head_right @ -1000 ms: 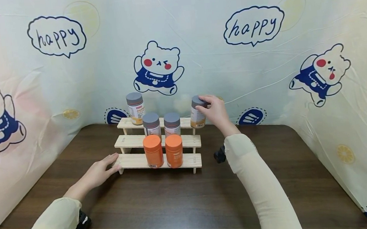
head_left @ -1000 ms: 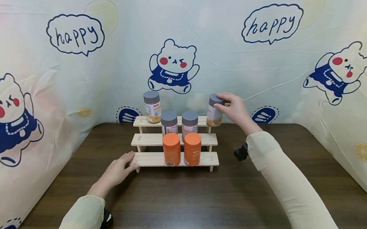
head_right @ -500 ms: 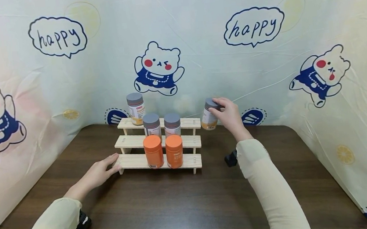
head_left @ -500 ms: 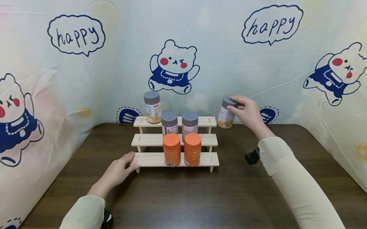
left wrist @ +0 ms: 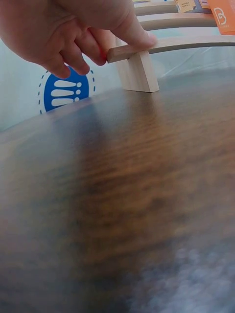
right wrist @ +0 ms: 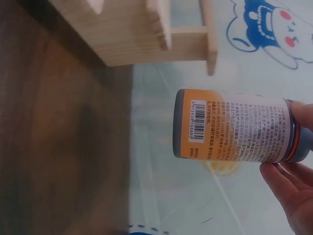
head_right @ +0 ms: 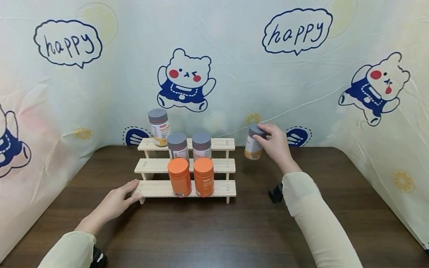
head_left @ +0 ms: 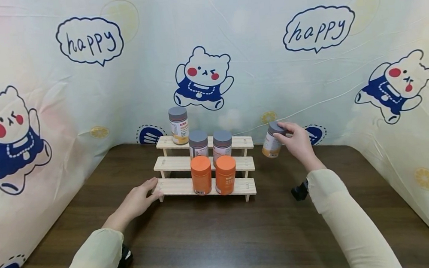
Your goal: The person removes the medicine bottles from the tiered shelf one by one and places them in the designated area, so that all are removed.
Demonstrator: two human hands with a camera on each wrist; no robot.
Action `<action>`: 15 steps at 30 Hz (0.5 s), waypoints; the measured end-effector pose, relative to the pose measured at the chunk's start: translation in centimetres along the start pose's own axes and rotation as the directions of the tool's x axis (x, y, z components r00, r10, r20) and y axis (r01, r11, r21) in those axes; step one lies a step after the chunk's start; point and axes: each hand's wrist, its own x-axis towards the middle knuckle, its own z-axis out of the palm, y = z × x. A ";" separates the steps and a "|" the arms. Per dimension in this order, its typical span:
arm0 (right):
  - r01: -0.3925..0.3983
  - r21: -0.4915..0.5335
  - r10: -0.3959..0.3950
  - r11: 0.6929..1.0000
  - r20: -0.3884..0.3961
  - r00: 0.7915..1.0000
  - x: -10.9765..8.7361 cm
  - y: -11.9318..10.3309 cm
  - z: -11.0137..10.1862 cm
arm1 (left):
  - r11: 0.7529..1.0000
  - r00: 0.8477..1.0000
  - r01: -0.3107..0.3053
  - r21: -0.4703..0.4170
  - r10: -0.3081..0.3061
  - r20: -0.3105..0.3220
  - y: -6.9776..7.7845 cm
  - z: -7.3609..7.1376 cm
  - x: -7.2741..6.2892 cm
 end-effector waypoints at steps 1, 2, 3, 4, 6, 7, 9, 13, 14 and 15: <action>0.001 -0.004 -0.001 1.000 -0.007 1.000 -0.1 0.3 0.1 | 1.000 1.000 0.002 0.000 -0.002 0.002 0.0 0.0 0.0; 0.000 -0.008 0.000 1.000 -0.013 1.000 -0.2 0.7 0.2 | 1.000 1.000 0.001 0.000 -0.001 0.003 0.1 0.0 0.0; -0.002 -0.010 0.002 1.000 -0.018 1.000 -0.3 1.0 0.3 | 1.000 1.000 0.003 -0.002 -0.003 0.004 0.1 0.0 0.0; 0.001 -0.015 -0.001 1.000 -0.022 1.000 -0.4 1.3 0.5 | 1.000 1.000 0.001 -0.001 -0.001 0.003 0.1 0.0 0.0; 0.005 -0.025 -0.005 1.000 -0.033 0.999 -0.6 1.9 0.7 | 1.000 1.000 -0.005 0.001 0.005 -0.001 0.1 0.0 0.0; 0.006 -0.031 -0.007 1.000 -0.040 0.999 -0.8 2.2 0.9 | 1.000 1.000 -0.009 0.002 0.009 -0.004 0.1 0.0 0.0; 0.002 -0.037 -0.004 0.999 -0.045 0.999 -1.0 2.6 1.1 | 1.000 1.000 -0.018 0.004 0.018 -0.007 0.0 0.0 0.0; -0.008 -0.045 0.006 0.999 -0.050 0.999 -1.5 3.3 1.6 | 1.000 0.999 -0.031 0.004 0.031 -0.010 0.0 0.1 0.0; -0.011 -0.050 0.008 0.999 -0.048 0.999 -1.6 3.6 1.7 | 0.999 0.999 -0.033 0.002 0.033 -0.010 0.0 0.0 0.0; -0.010 -0.054 0.008 0.999 -0.049 0.999 -1.6 3.9 1.8 | 0.999 0.999 -0.035 0.001 0.035 -0.010 0.0 0.0 0.0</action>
